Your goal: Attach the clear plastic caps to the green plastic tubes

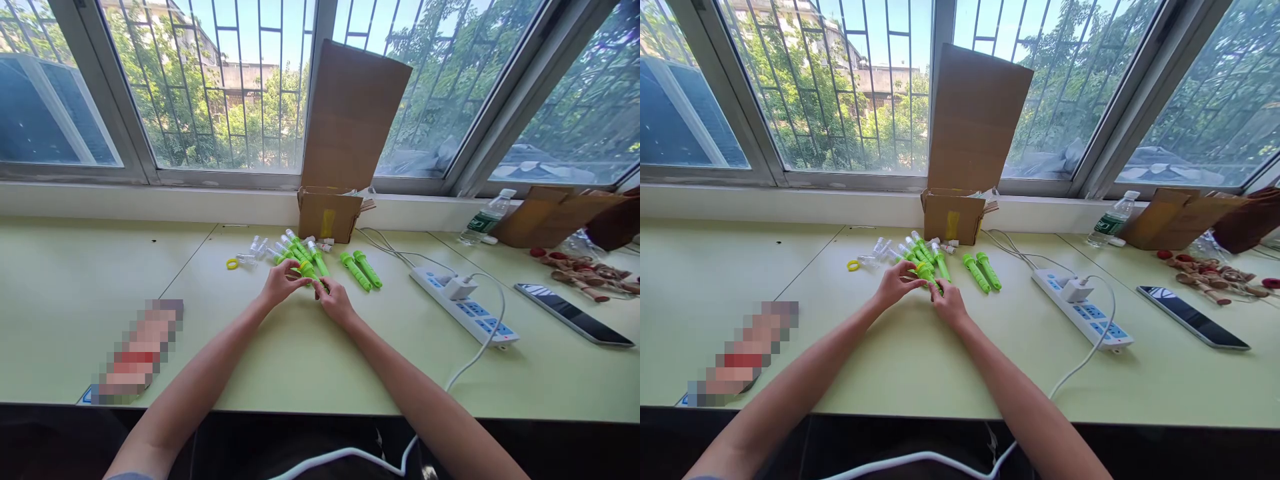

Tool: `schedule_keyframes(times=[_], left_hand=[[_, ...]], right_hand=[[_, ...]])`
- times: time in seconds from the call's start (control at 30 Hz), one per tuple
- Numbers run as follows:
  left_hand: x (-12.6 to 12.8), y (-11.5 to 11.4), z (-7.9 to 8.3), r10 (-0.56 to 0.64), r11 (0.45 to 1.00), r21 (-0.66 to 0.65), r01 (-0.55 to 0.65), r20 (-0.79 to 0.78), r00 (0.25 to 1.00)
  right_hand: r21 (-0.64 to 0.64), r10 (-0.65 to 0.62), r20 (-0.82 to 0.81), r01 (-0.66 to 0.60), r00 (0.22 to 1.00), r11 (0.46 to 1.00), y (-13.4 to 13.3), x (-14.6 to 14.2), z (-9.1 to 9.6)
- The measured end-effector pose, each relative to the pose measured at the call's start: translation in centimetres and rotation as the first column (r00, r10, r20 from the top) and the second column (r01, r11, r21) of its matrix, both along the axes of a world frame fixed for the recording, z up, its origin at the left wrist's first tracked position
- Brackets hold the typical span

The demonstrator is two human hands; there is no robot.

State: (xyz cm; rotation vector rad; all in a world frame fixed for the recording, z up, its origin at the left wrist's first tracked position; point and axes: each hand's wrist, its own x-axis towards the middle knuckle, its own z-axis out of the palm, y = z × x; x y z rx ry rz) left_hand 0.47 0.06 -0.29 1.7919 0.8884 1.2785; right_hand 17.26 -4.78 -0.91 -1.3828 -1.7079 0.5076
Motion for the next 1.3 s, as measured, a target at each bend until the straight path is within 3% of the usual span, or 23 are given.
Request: schedule_keyframes(times=[0.3, 0.53, 0.87, 1.3], left_hand=[[0.1, -0.25, 0.07, -0.012, 1.0, 0.016, 0.012, -0.027, 1.0], [0.02, -0.17, 0.01, -0.008, 1.0, 0.002, 0.008, -0.049, 0.999], [-0.13, -0.05, 0.15, -0.011, 1.0, 0.016, 0.012, -0.067, 0.998], [-0.27, -0.04, 0.18, 0.01, 1.0, 0.028, -0.008, -0.089, 0.996]], right_hand=[[-0.089, -0.058, -0.17, 0.043, 0.984, 0.995, 0.56, 0.48, -0.62], [-0.008, -0.072, -0.147, 0.072, 0.987, 0.997, 0.52, 0.56, -0.63], [-0.113, -0.002, -0.275, -0.031, 0.961, 0.993, 0.06, 0.12, -0.4], [-0.049, 0.045, -0.142, -0.053, 0.989, 0.997, 0.15, 0.06, -0.6]])
